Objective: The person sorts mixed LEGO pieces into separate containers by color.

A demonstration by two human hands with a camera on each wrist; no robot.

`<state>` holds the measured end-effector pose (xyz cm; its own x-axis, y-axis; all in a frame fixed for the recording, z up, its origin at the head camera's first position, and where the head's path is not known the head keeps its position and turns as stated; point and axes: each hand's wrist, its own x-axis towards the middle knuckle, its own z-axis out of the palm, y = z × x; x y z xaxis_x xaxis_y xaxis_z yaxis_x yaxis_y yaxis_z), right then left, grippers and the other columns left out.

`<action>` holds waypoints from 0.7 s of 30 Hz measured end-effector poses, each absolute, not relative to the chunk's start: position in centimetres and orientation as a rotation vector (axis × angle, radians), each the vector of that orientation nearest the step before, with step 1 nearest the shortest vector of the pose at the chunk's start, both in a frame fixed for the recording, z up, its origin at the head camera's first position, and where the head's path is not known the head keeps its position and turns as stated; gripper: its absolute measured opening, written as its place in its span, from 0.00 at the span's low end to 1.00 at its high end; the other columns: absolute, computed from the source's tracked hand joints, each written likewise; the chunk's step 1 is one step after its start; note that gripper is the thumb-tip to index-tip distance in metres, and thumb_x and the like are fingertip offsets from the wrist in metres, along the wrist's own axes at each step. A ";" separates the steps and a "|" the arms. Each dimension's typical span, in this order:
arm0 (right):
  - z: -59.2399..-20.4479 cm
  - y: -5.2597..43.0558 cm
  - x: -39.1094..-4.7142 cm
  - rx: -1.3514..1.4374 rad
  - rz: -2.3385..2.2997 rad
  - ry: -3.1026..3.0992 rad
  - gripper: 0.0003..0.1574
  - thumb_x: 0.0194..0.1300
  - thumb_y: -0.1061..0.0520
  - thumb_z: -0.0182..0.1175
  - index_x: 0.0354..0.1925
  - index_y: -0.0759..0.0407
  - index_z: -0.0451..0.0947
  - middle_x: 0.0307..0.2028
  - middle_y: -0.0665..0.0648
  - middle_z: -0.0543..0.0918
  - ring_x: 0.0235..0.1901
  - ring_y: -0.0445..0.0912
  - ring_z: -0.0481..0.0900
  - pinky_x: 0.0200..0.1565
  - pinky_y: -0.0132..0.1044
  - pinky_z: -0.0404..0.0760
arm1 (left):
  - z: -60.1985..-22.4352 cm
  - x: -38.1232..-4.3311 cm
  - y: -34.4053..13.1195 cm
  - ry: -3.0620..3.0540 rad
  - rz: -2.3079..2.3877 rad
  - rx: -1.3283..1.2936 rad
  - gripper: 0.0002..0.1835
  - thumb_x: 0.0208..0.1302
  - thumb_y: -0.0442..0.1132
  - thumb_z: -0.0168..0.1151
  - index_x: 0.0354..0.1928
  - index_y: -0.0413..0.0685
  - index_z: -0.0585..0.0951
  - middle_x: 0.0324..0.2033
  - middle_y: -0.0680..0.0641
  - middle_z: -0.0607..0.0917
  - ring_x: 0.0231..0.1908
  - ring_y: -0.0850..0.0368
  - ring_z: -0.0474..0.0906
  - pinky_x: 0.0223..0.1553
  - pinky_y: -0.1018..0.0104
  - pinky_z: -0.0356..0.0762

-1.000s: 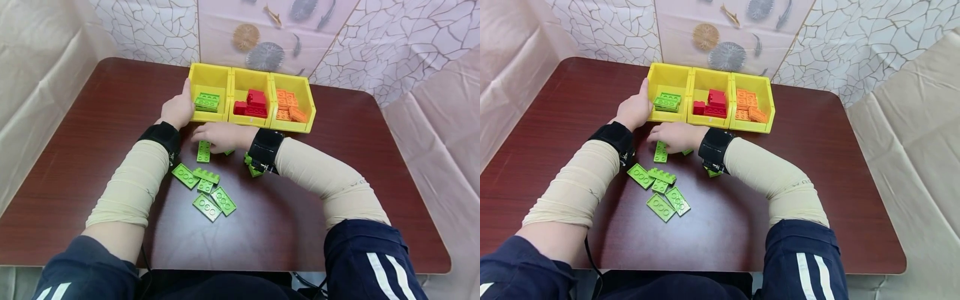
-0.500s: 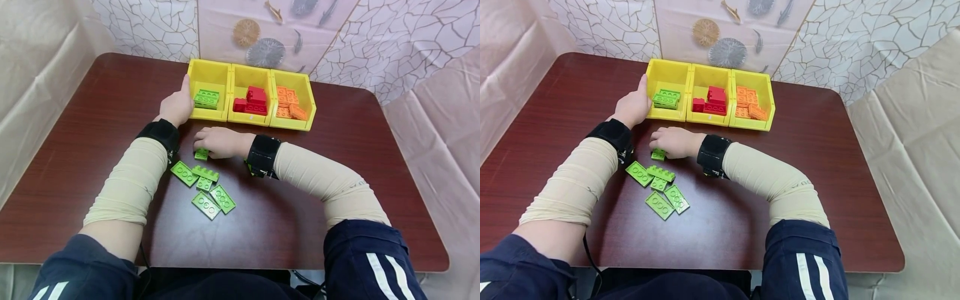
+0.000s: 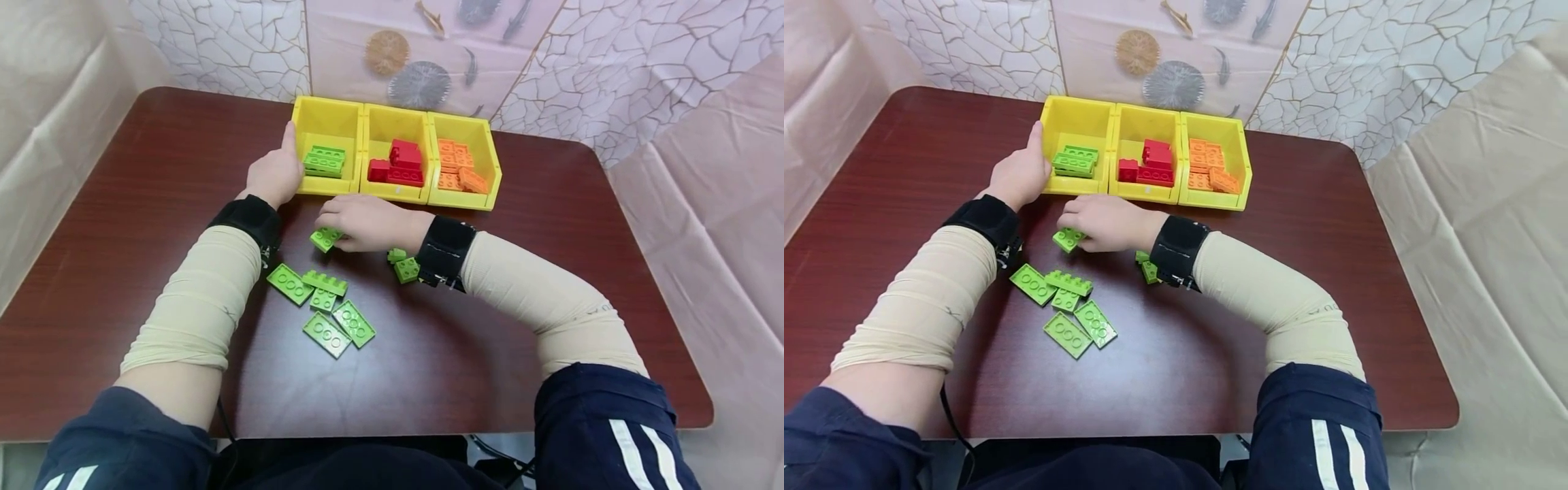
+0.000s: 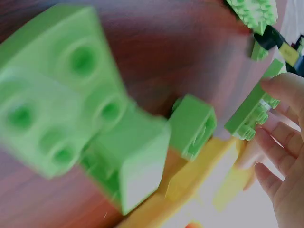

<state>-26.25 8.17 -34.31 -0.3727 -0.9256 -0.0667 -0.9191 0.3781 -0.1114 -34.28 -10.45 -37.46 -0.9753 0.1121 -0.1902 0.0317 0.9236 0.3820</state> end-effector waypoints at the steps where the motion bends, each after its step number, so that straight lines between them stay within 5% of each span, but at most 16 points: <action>1: -34.2 8.6 -26.4 -1.668 -0.092 2.524 0.22 0.60 0.56 0.60 0.53 0.61 0.75 0.47 0.56 0.77 0.49 0.48 0.71 0.55 0.37 0.65 | -37.5 -34.3 -10.5 2.875 0.566 0.112 0.38 0.71 0.42 0.35 0.70 0.55 0.23 0.41 0.35 0.76 0.37 0.42 0.72 0.41 0.49 0.69; 5: -33.4 10.5 -26.7 -1.566 -0.126 2.599 0.23 0.60 0.56 0.61 0.53 0.62 0.74 0.47 0.57 0.76 0.50 0.49 0.72 0.56 0.38 0.66 | -37.6 -34.5 -10.5 2.888 0.561 0.135 0.38 0.69 0.41 0.35 0.70 0.53 0.24 0.48 0.32 0.76 0.39 0.41 0.73 0.44 0.47 0.70; 14: -31.1 11.2 -29.3 -1.294 -0.134 2.808 0.25 0.62 0.52 0.58 0.55 0.62 0.73 0.46 0.58 0.75 0.44 0.49 0.73 0.48 0.42 0.71 | -37.7 -34.8 -11.0 2.867 0.585 0.115 0.38 0.70 0.41 0.35 0.70 0.55 0.23 0.46 0.35 0.76 0.40 0.41 0.72 0.44 0.49 0.68; 21: -30.1 8.2 -34.0 -0.960 -0.084 2.931 0.28 0.66 0.46 0.54 0.59 0.59 0.70 0.54 0.58 0.74 0.52 0.49 0.71 0.53 0.42 0.70 | -38.1 -34.6 -10.7 2.896 0.591 0.150 0.38 0.70 0.41 0.36 0.71 0.55 0.25 0.47 0.35 0.77 0.39 0.42 0.73 0.44 0.48 0.70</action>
